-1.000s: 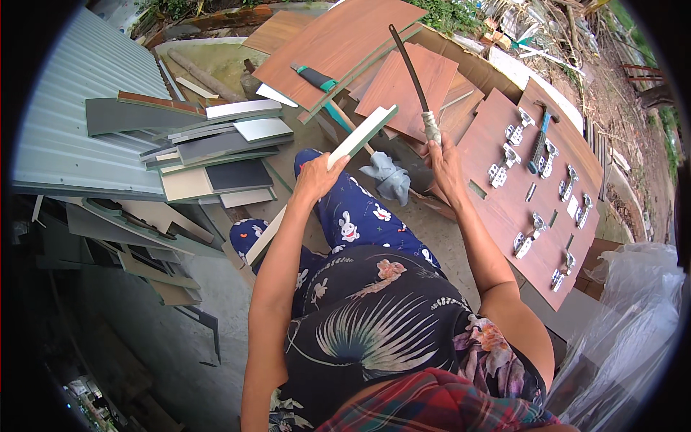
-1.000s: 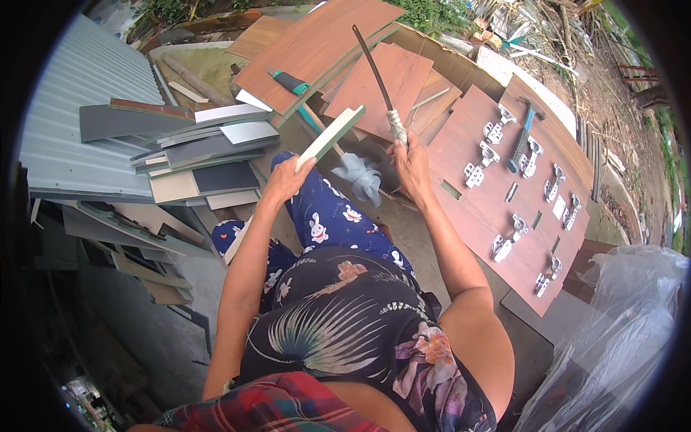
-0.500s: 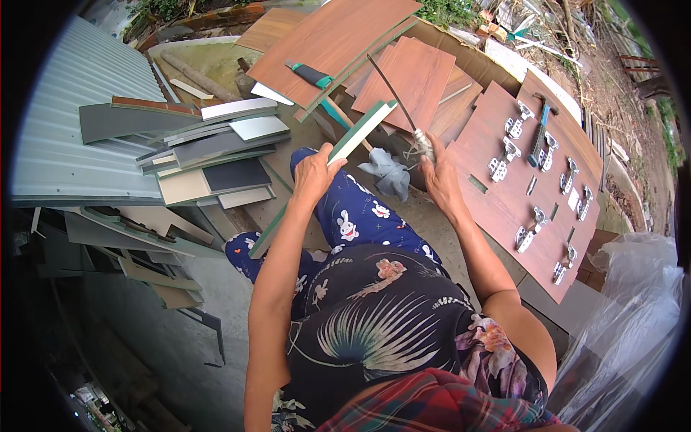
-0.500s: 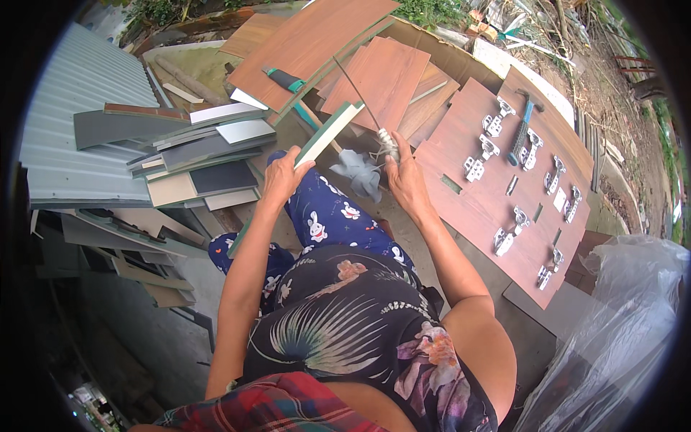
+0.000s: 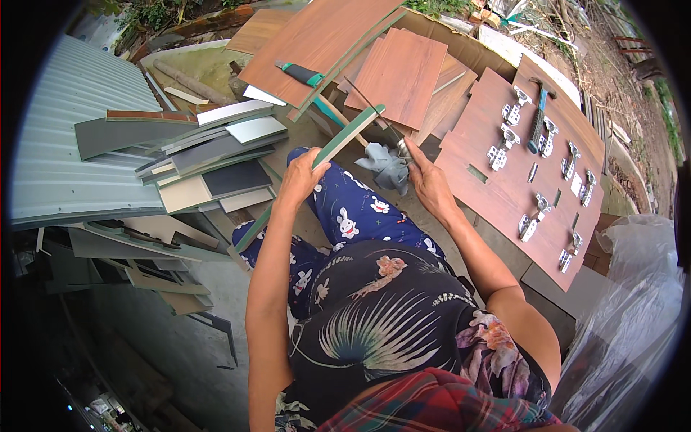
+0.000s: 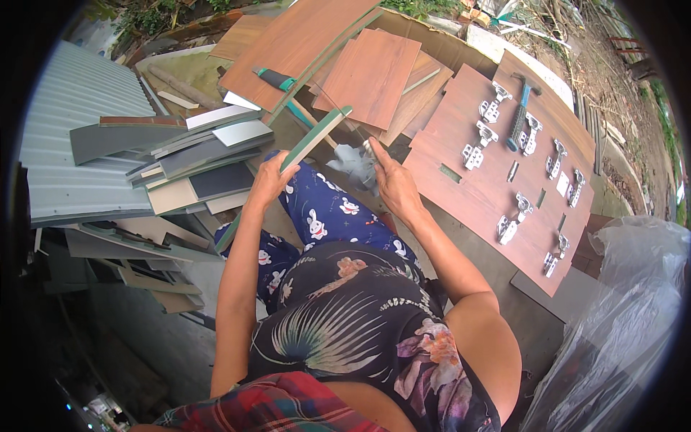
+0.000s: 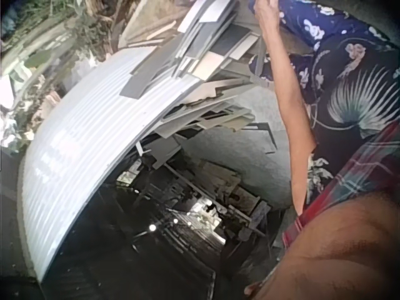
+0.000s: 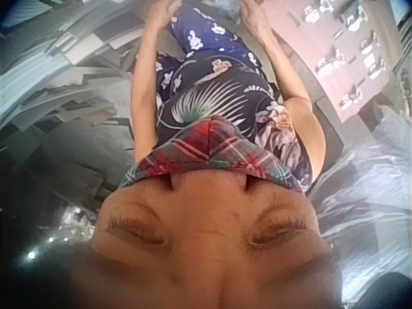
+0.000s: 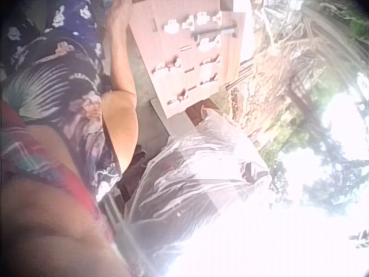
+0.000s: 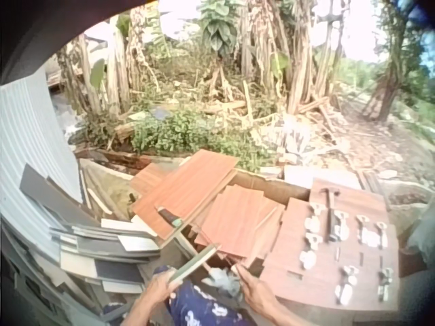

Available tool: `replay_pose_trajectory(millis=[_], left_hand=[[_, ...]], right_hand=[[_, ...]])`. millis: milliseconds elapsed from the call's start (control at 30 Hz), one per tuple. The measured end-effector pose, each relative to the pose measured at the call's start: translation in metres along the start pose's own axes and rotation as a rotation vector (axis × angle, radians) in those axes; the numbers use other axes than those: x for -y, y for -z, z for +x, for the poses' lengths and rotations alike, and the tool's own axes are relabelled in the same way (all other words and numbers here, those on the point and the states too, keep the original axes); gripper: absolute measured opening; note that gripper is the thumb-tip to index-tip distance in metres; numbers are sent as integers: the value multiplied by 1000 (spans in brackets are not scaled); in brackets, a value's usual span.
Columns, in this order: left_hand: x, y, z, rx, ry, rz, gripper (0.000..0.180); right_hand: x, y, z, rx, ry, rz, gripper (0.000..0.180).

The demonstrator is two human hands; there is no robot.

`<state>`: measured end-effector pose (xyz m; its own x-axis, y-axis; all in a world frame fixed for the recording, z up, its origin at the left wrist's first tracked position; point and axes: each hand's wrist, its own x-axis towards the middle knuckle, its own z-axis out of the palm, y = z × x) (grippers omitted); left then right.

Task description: Trimming or scraping the edges of wood panels using a utility knife in a furniture workshop.

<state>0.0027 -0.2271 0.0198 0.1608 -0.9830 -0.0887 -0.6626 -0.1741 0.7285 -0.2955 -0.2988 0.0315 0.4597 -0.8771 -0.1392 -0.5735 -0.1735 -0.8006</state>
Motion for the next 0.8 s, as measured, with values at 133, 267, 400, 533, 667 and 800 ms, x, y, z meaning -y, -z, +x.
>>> replay_pose_trajectory(millis=[133, 267, 400, 533, 667, 800], left_hand=[[0, 0, 6, 24, 34, 13, 20], [6, 1, 12, 53, 72, 52, 24], [1, 4, 20, 123, 192, 54, 26], [0, 3, 25, 67, 116, 70, 27], [-12, 7, 31, 105, 217, 91, 25], [-9, 4, 28, 32, 178, 99, 26]], right_hand=[[-6, -6, -1, -41, 50, 5, 58], [-2, -7, -6, -52, 90, -78, 60], [5, -4, -6, -19, 38, -76, 59], [13, -1, 10, -15, 41, -61, 55], [19, 1, 37, -24, 41, -54, 57], [25, 4, 45, -14, 46, -29, 55]])
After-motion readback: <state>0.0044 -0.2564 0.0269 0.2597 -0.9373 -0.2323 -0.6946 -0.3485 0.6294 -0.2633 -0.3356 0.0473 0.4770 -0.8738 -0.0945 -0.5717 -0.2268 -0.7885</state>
